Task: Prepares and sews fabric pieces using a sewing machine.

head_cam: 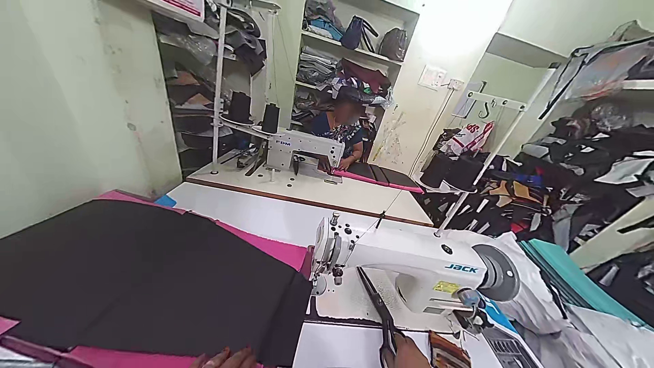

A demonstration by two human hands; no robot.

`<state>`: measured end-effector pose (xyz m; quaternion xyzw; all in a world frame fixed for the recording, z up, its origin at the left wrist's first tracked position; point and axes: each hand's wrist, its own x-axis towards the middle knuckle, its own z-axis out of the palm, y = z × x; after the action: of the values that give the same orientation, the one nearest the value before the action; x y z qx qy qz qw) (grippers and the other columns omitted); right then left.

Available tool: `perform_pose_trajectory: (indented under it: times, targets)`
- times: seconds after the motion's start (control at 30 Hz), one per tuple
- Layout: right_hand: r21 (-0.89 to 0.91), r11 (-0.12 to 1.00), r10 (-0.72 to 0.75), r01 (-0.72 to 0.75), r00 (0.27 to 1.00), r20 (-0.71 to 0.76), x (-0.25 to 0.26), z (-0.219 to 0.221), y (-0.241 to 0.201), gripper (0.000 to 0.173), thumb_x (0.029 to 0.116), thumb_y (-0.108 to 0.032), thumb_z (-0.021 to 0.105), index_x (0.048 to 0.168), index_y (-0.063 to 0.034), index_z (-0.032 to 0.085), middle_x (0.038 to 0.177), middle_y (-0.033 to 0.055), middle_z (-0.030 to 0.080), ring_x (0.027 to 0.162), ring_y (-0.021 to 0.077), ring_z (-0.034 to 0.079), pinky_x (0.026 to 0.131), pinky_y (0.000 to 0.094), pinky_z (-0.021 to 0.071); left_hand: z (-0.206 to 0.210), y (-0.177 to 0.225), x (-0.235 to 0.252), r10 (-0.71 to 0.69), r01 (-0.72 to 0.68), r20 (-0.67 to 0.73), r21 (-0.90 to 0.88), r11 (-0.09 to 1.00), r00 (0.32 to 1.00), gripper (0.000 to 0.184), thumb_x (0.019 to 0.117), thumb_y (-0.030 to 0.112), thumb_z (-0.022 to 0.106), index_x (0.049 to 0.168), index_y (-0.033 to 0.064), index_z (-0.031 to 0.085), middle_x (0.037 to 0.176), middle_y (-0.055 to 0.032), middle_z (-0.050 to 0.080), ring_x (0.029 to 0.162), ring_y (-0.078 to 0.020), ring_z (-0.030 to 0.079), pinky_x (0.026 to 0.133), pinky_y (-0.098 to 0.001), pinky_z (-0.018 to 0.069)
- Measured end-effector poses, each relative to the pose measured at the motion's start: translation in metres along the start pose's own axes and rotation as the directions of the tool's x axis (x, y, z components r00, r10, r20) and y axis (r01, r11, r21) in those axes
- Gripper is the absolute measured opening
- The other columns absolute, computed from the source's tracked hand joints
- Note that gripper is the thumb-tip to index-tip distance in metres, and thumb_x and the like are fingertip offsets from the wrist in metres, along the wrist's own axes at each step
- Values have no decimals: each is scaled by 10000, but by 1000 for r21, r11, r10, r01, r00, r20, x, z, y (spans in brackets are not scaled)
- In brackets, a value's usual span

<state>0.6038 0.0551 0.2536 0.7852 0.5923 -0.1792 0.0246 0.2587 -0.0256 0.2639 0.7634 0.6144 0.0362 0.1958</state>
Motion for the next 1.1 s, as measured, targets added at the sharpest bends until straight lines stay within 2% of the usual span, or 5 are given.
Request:
perform_pose_trajectory:
  times: [0.1, 0.2, 0.3, 0.4, 1.1]
  targets:
    - [-18, 996, -89, 88, 987, -130, 1, 3, -8, 439, 1017, -277, 619, 1295, 61, 661, 1353, 289, 606, 1271, 442, 586, 1027, 556, 496, -29, -17, 53, 18, -18, -1, 63, 998, 1000, 551, 1052, 415, 540, 1466, 52, 552, 1306, -268, 657, 1203, -473, 633, 1027, -641, 459]
    - [10, 935, -332, 354, 887, -319, -9, 19, -14, 381, 991, -240, 645, 1217, 59, 712, 1291, 293, 646, 1252, 447, 603, 1047, 545, 491, -30, -44, 113, 168, -159, -95, 100, 982, 981, 538, 1036, 381, 569, 1472, 67, 552, 1482, -184, 565, 1438, -395, 459, 1192, -637, 268]
    - [1, 813, -533, 583, 744, -402, -21, 44, -25, 325, 965, -231, 672, 1139, 30, 757, 1225, 264, 694, 1178, 435, 659, 991, 545, 538, -16, -66, 149, 163, -158, -44, 93, 983, 986, 644, 1015, 464, 579, 1559, 146, 446, 1664, -72, 340, 1574, -357, 185, 1191, -731, 74]
    - [-5, 714, -636, 700, 646, -422, -24, 67, -29, 273, 965, -208, 667, 1096, 6, 775, 1167, 237, 715, 1102, 421, 688, 947, 531, 560, 4, -78, 154, 192, -183, -151, 67, 981, 970, 668, 1001, 530, 520, 1551, 155, 466, 1662, -60, 345, 1570, -360, 200, 1170, -758, 46]
    - [36, 590, -640, 807, 494, -588, 12, 101, -53, 202, 897, -195, 711, 1011, -59, 808, 1136, 149, 747, 1120, 348, 701, 977, 482, 563, 29, -70, 124, 203, -183, -334, 90, 979, 920, 703, 974, 610, 423, 1481, 144, 564, 1600, -72, 454, 1516, -402, 328, 1125, -799, 147]
